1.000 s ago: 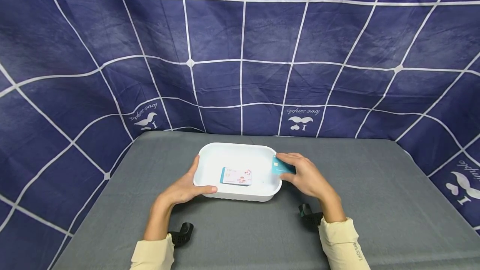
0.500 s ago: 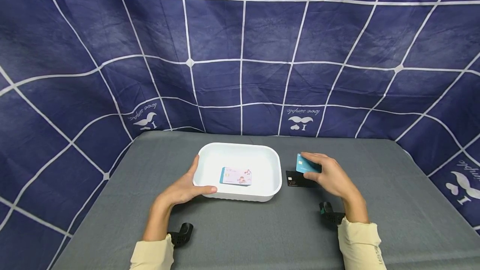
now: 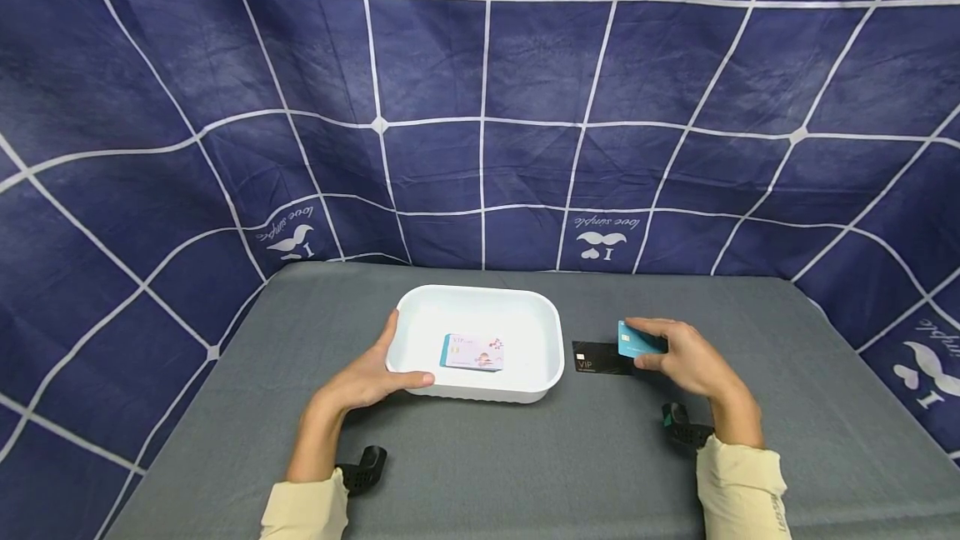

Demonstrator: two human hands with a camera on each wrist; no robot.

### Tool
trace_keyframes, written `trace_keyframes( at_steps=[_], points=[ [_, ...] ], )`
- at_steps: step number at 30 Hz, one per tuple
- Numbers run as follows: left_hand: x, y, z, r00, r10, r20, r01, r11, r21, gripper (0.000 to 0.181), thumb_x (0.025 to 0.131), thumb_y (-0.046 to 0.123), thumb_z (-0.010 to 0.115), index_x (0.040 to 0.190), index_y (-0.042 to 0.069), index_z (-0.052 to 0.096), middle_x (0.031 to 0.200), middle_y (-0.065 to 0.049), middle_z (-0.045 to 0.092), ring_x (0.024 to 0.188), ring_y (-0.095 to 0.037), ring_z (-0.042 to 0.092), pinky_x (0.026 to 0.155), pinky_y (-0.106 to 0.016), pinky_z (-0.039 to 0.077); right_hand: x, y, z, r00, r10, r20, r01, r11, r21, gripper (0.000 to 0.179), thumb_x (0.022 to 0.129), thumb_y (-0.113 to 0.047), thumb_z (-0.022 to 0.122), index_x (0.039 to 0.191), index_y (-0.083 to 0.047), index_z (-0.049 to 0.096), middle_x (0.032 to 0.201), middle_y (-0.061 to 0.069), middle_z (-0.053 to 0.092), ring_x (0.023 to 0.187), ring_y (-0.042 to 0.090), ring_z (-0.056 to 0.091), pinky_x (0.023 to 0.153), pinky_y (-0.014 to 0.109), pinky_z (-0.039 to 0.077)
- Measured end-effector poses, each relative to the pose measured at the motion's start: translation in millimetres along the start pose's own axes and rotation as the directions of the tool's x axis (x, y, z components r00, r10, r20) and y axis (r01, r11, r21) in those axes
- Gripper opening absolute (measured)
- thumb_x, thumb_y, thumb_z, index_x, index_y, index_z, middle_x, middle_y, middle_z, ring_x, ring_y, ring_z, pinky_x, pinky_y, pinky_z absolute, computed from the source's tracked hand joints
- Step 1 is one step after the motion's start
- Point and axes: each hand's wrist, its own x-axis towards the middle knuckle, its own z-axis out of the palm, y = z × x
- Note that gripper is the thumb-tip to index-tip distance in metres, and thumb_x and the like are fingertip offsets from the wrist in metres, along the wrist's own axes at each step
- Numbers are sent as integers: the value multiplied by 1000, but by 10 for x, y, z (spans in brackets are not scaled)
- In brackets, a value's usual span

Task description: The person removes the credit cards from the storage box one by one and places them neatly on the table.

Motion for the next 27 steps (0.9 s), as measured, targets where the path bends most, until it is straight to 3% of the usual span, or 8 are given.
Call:
trace_keyframes(
  at_steps=[19,27],
  points=[
    [21,-31,1,1000,13,-11,-13,1000,-4,128,78,43,82,156,6,-12,163,-19,-2,145,-40,14,113,-57,17,-77,379,186,993,72,95,-76,997,35,58,75,-5,82,128,6,62,123,27,62,101,31,56,84,45,44],
    [16,-26,-6,1000,22,-13,-22,1000,-22,127,78,40,82,156,6,-12,163,-18,-2,145,-39,14,114,-55,16,-126,524,166,996,-13,92,4,996,95,60,78,-12,82,132,5,60,125,24,61,105,29,55,85,31,43]
  ],
)
